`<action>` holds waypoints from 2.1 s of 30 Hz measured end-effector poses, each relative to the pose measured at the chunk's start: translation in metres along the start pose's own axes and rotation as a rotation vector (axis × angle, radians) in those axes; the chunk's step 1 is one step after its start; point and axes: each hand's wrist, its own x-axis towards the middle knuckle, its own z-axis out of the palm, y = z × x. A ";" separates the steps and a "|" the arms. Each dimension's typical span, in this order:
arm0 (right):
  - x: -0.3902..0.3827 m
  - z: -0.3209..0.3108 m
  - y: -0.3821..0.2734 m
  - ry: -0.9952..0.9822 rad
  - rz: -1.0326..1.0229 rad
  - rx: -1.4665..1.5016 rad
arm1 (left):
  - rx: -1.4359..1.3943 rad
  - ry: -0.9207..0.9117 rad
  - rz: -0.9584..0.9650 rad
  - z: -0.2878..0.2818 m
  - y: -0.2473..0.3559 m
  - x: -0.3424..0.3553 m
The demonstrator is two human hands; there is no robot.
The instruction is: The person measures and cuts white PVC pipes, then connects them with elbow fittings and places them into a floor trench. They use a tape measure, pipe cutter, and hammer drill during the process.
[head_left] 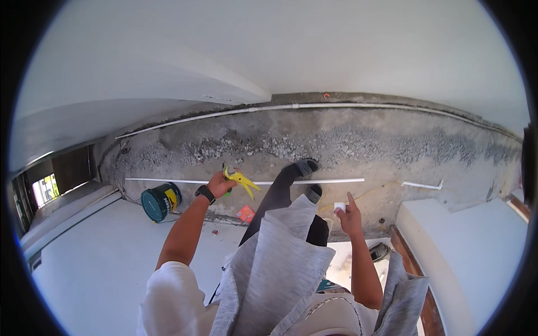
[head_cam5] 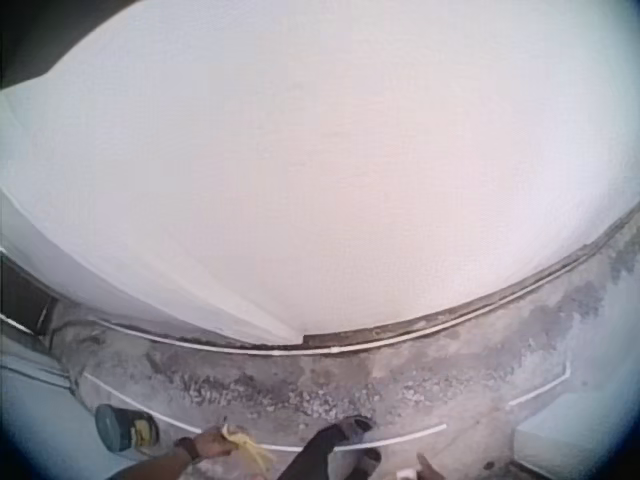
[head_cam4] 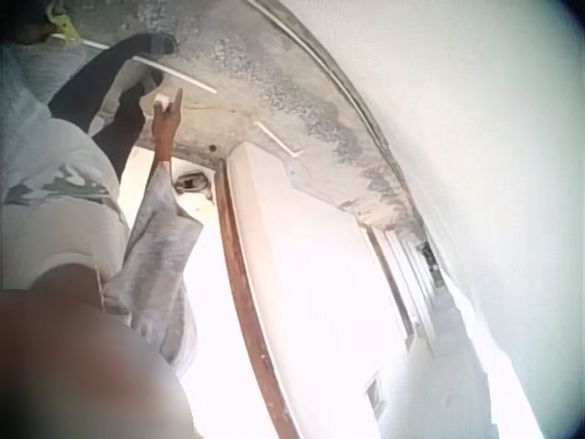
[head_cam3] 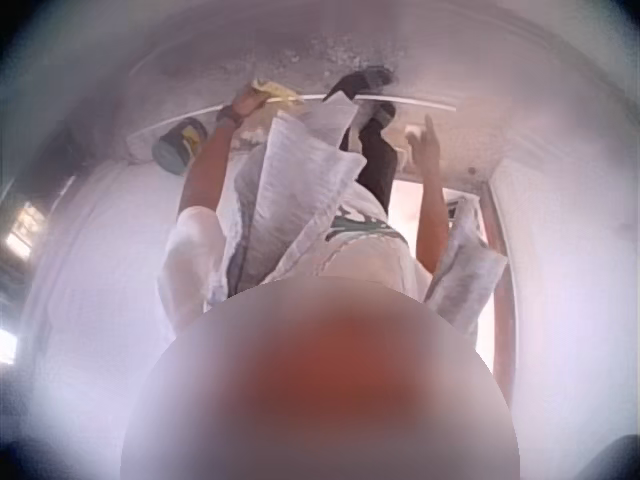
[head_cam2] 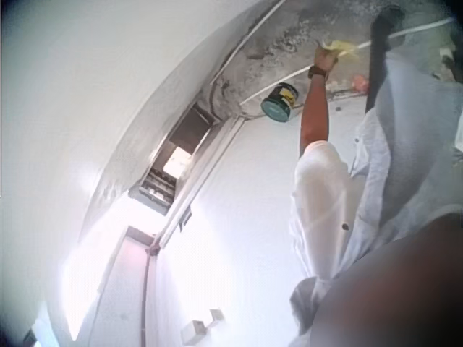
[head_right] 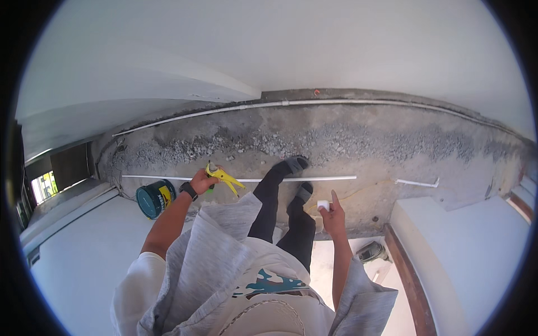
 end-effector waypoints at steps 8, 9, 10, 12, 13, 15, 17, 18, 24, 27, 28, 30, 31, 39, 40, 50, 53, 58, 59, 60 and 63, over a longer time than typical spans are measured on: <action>-0.212 0.003 -0.214 -0.219 -0.382 -0.433 | -0.334 -0.088 0.383 0.000 0.065 -0.351; -0.242 0.016 -0.231 -0.230 -0.406 -0.554 | -0.280 -0.099 0.383 0.000 0.054 -0.383; -0.270 0.035 -0.245 -0.307 -0.342 -0.406 | -0.274 -0.109 0.340 -0.002 0.042 -0.412; -0.335 0.065 -0.260 -0.380 -0.050 -0.086 | -0.516 -0.096 0.469 0.007 0.015 -0.463; -0.356 0.089 -0.268 -0.460 -0.074 -0.075 | -0.668 -0.117 0.563 0.007 0.000 -0.483; -0.385 0.139 -0.282 -0.555 -0.040 -0.079 | -0.933 -0.093 0.530 -0.005 -0.035 -0.517; -0.411 0.192 -0.284 -0.633 -0.044 -0.079 | -1.167 -0.100 0.507 -0.014 -0.072 -0.544; -0.419 0.222 -0.287 -0.690 -0.045 -0.062 | -1.234 -0.106 0.539 -0.024 -0.092 -0.554; -0.453 0.432 -0.306 -0.951 0.095 0.035 | -1.557 -0.053 0.645 -0.130 -0.230 -0.597; -0.463 0.559 -0.301 -1.098 0.200 0.047 | -1.642 -0.024 0.665 -0.208 -0.314 -0.614; -0.465 0.602 -0.299 -1.143 0.225 0.056 | -1.631 0.000 0.668 -0.237 -0.344 -0.619; -0.467 0.688 -0.292 -1.218 0.317 -0.002 | -1.629 0.040 0.658 -0.292 -0.400 -0.628; -0.471 0.734 -0.283 -1.284 0.371 -0.044 | -1.622 0.054 0.635 -0.321 -0.430 -0.635; -0.528 1.071 -0.286 -1.847 0.699 -0.700 | -1.518 0.298 0.503 -0.512 -0.587 -0.692; -0.542 1.107 -0.291 -1.940 0.705 -0.596 | -1.529 0.319 0.466 -0.536 -0.602 -0.699; -0.598 1.454 -0.443 -1.998 0.346 -1.085 | -1.469 1.074 0.151 -0.794 -0.694 -0.733; -0.597 1.574 -0.509 -2.016 0.361 -1.142 | -1.305 1.363 0.128 -0.903 -0.711 -0.723; -0.614 1.736 -0.605 -1.960 0.212 -1.461 | -0.659 1.774 -0.254 -1.078 -0.702 -0.692; -0.619 1.770 -0.624 -1.914 0.293 -1.478 | -0.545 1.774 -0.358 -1.112 -0.703 -0.691; -0.627 1.808 -0.640 -1.898 0.278 -1.506 | -0.430 1.792 -0.448 -1.145 -0.706 -0.693; -0.659 1.928 -0.678 -1.899 0.371 -1.602 | -0.477 1.775 -0.539 -1.238 -0.738 -0.717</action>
